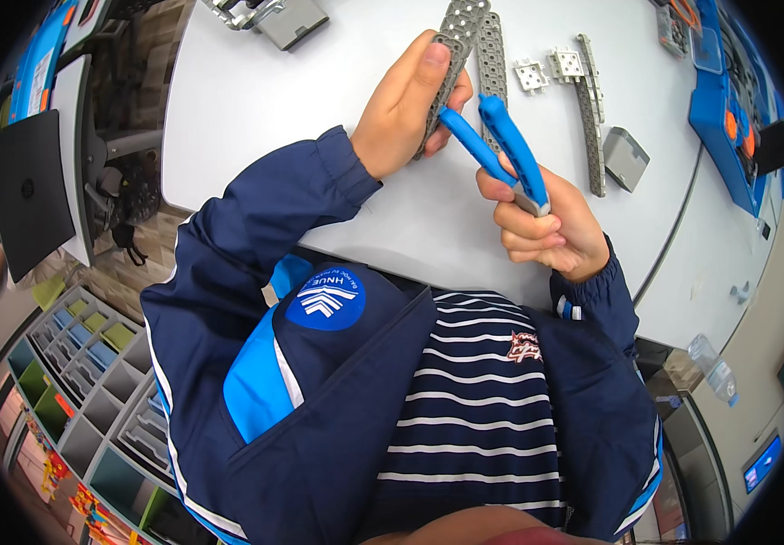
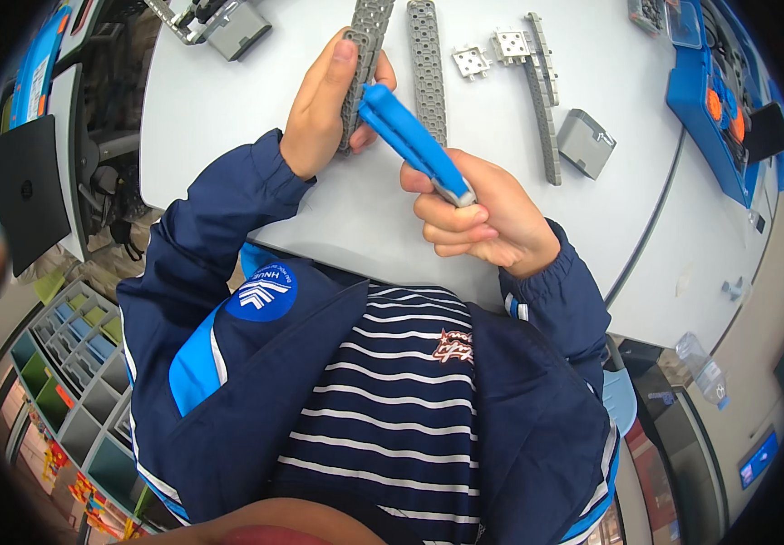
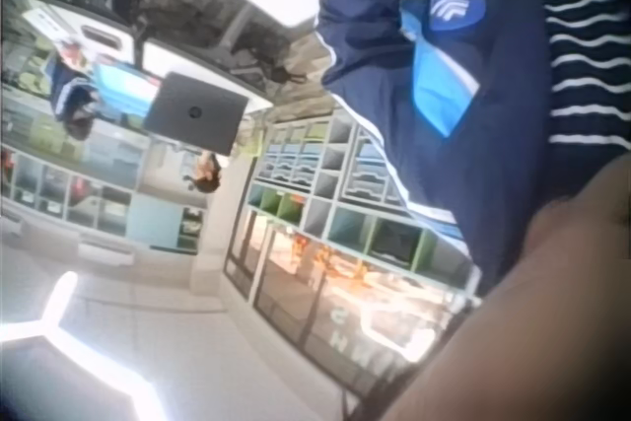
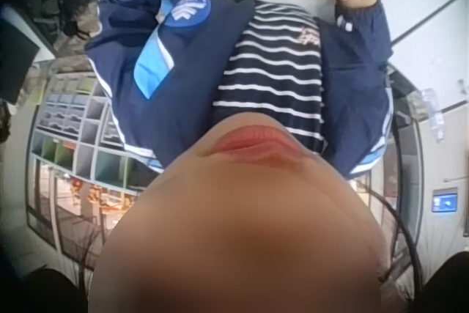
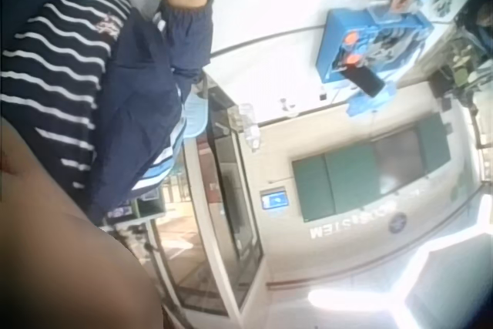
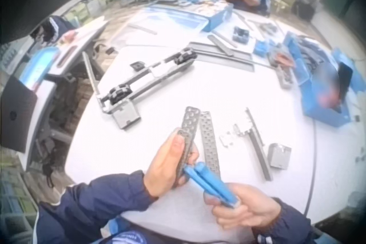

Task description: The person assembles gray plastic mechanical parts on a white table, using a blue tool to separate and connect components. They handle several long perforated strips and small connectors, occasionally picking up and placing pieces while another person works nearby.

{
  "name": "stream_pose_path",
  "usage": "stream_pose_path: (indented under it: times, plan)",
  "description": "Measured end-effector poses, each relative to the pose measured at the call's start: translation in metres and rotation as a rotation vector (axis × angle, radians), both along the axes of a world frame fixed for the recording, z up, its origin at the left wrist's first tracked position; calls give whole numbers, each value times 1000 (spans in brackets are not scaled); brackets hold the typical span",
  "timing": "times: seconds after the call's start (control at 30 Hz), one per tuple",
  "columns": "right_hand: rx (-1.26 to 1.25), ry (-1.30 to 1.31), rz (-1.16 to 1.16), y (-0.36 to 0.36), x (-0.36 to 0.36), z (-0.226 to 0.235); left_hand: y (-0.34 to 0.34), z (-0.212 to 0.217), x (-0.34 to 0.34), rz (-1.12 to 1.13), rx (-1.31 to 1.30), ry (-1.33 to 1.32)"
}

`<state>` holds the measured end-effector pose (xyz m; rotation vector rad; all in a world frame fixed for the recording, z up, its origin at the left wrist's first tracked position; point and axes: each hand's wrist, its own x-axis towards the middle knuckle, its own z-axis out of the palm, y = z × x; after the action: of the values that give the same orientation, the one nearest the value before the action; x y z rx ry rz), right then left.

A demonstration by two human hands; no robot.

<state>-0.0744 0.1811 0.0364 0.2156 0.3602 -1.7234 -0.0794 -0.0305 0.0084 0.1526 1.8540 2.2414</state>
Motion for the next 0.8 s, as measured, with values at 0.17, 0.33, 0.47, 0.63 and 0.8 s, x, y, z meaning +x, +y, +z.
stream_pose_path:
  times: [0.17,0.33,0.47,0.63,0.8]
  plan:
    - [542,689,44,-5,15,6,2,0,-2,113,-103,59]
    - [672,810,-1,-15,25,3,1,-6,-3,172,-170,124]
    - [653,817,23,-16,26,3,1,-9,-3,147,-194,188]
    - [391,460,71,-9,14,2,1,-7,0,85,-10,15]
    - [71,37,62,-3,7,-9,-2,-4,-3,88,39,72]
